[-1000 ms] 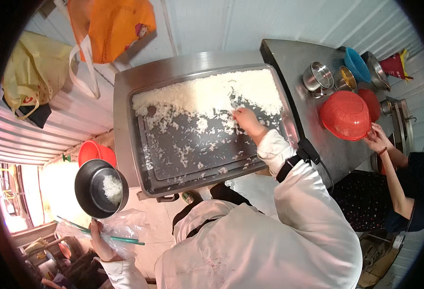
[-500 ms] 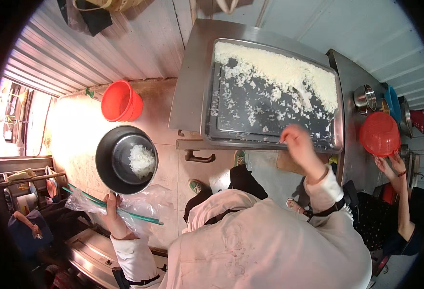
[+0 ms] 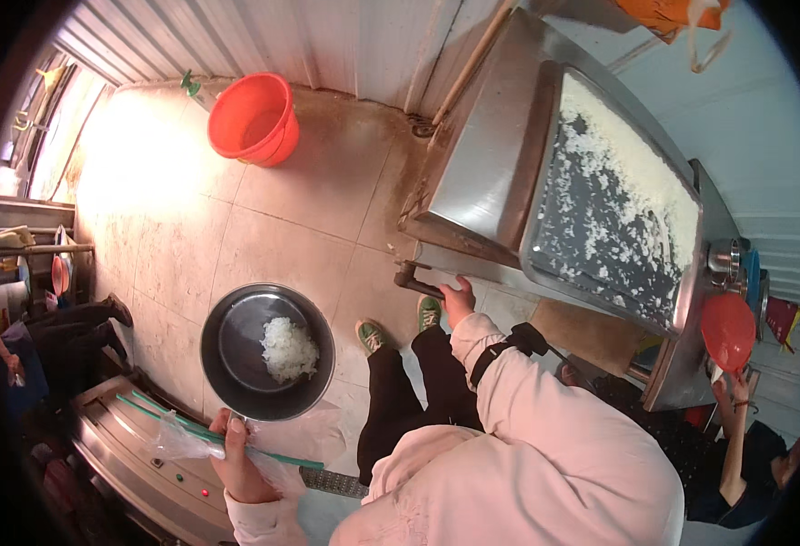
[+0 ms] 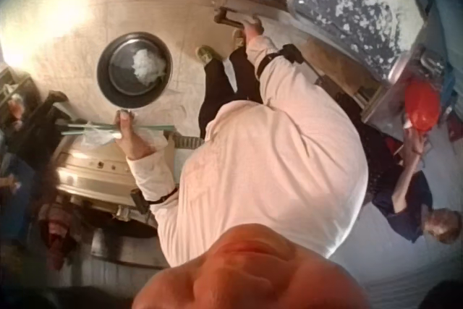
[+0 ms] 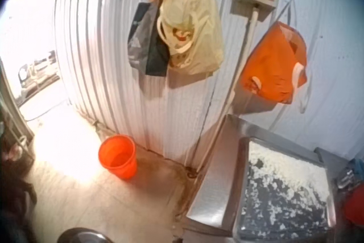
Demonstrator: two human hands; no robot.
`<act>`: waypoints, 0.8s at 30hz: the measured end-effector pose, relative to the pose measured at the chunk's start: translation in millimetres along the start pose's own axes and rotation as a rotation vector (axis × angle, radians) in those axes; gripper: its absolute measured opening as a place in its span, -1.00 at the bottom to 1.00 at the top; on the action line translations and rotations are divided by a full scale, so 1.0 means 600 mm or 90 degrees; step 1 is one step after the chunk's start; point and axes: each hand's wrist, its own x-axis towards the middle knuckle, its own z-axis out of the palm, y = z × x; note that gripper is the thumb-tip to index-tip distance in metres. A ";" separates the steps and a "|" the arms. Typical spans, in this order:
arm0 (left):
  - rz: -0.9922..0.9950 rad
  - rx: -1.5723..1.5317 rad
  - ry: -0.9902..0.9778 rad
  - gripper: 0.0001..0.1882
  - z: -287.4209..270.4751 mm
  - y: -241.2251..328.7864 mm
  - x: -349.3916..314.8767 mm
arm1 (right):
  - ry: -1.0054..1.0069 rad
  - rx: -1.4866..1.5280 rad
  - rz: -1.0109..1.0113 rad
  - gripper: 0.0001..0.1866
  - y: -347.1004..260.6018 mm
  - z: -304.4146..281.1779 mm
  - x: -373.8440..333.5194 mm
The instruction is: The recorder packages food containers and uses a scoop to serve steamed rice into a metal bowl.
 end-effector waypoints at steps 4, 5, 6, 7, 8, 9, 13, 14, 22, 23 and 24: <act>-0.016 -0.007 0.065 -0.62 -0.053 -0.023 -0.003 | 0.114 0.170 -0.084 -0.55 -0.075 0.000 -0.067; -0.018 -0.012 0.065 -0.62 -0.050 -0.023 0.001 | 0.116 0.166 -0.088 -0.55 -0.090 0.003 -0.060; -0.022 -0.034 0.038 -0.65 -0.047 -0.019 0.004 | 0.004 0.107 -0.127 -0.57 -0.112 0.012 -0.049; -0.031 -0.053 0.007 -0.67 -0.047 -0.018 0.004 | -0.105 0.046 -0.159 -0.59 -0.136 0.018 -0.051; -0.034 -0.058 0.004 -0.67 -0.047 -0.021 0.006 | -0.100 0.042 -0.161 -0.59 -0.147 0.030 -0.046; -0.052 -0.053 0.028 -0.70 -0.050 -0.024 0.009 | -0.040 -0.031 -0.184 -0.59 -0.156 0.044 -0.042; -0.074 -0.043 0.067 -0.76 -0.056 -0.040 0.021 | 0.080 -0.224 -0.406 -0.55 -0.222 0.105 -0.040; -0.076 -0.042 0.058 -0.76 -0.046 -0.040 0.022 | 0.088 -0.224 -0.402 -0.55 -0.233 0.125 -0.030; -0.045 -0.033 0.098 -0.71 -0.005 -0.005 0.023 | -0.200 0.049 -0.142 -0.53 -0.285 0.106 -0.074; -0.044 -0.032 0.099 -0.71 0.000 -0.002 0.025 | -0.201 0.049 -0.142 -0.53 -0.283 0.098 -0.073; -0.042 -0.044 0.101 -0.71 0.009 0.002 0.031 | -0.197 -0.017 -0.157 -0.53 -0.281 0.091 -0.073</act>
